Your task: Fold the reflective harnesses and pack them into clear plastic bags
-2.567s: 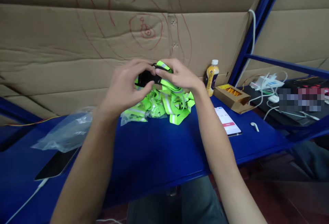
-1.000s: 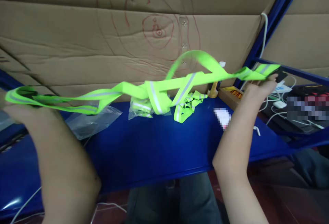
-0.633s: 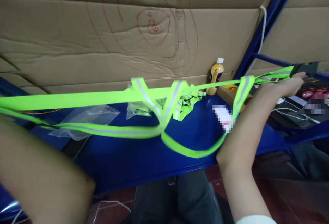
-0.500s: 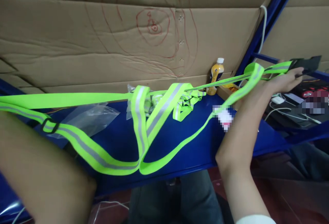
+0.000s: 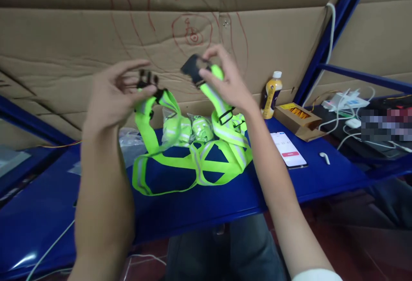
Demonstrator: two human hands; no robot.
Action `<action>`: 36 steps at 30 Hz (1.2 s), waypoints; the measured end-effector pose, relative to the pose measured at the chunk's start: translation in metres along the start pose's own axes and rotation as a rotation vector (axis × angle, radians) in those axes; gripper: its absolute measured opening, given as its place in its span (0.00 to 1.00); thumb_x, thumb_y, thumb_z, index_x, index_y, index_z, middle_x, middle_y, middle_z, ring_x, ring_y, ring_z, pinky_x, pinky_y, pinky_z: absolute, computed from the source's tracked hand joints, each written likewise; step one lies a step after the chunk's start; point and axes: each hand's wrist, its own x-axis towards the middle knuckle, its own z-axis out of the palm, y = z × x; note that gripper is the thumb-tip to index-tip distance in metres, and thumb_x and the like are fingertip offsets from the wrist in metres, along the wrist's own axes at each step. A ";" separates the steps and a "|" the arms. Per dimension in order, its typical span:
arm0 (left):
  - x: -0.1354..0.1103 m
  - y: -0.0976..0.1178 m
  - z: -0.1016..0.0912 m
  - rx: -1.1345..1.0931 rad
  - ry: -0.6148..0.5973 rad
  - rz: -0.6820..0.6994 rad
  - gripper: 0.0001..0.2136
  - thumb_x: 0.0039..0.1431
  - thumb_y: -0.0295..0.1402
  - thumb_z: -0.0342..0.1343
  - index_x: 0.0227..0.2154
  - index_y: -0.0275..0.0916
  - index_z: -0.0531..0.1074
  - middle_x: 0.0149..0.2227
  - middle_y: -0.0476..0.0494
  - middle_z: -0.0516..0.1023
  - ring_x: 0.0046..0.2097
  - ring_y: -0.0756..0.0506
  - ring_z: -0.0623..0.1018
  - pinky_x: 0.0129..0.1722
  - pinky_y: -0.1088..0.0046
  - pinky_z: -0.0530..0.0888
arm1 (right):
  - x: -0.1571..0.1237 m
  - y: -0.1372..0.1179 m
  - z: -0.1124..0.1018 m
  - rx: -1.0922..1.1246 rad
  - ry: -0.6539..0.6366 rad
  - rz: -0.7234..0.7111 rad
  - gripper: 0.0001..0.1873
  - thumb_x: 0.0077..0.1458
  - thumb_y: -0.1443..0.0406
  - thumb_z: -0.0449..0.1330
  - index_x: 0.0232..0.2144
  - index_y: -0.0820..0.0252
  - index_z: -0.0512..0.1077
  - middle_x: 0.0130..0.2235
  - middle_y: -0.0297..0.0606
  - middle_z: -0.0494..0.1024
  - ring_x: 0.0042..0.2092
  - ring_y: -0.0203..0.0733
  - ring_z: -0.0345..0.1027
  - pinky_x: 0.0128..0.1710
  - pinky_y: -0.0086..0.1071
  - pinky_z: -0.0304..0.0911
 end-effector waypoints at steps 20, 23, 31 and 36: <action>-0.006 0.010 0.044 0.045 -0.193 0.104 0.25 0.59 0.42 0.72 0.60 0.45 0.81 0.54 0.40 0.86 0.55 0.36 0.83 0.57 0.60 0.78 | -0.001 0.001 0.013 -0.131 -0.077 -0.110 0.16 0.70 0.54 0.61 0.46 0.54 0.85 0.49 0.42 0.88 0.52 0.54 0.82 0.60 0.47 0.73; -0.005 0.010 0.044 0.089 -0.209 0.096 0.27 0.59 0.41 0.72 0.61 0.46 0.79 0.55 0.39 0.85 0.53 0.36 0.83 0.53 0.61 0.78 | -0.002 0.001 0.013 -0.152 -0.071 -0.115 0.17 0.71 0.55 0.59 0.48 0.57 0.84 0.49 0.43 0.88 0.53 0.54 0.81 0.59 0.47 0.72; -0.003 0.000 0.047 0.025 -0.297 0.122 0.30 0.58 0.44 0.72 0.64 0.46 0.78 0.61 0.38 0.82 0.54 0.36 0.83 0.55 0.62 0.78 | -0.001 -0.006 0.034 -0.253 -0.172 -0.149 0.13 0.72 0.59 0.57 0.45 0.55 0.82 0.45 0.41 0.87 0.51 0.54 0.79 0.59 0.47 0.69; -0.002 -0.005 0.046 -0.005 -0.197 0.097 0.27 0.60 0.51 0.71 0.58 0.44 0.81 0.55 0.38 0.84 0.53 0.36 0.83 0.55 0.61 0.77 | -0.002 -0.007 0.032 -0.247 -0.063 -0.172 0.13 0.73 0.57 0.57 0.46 0.55 0.79 0.46 0.42 0.85 0.51 0.54 0.78 0.59 0.48 0.70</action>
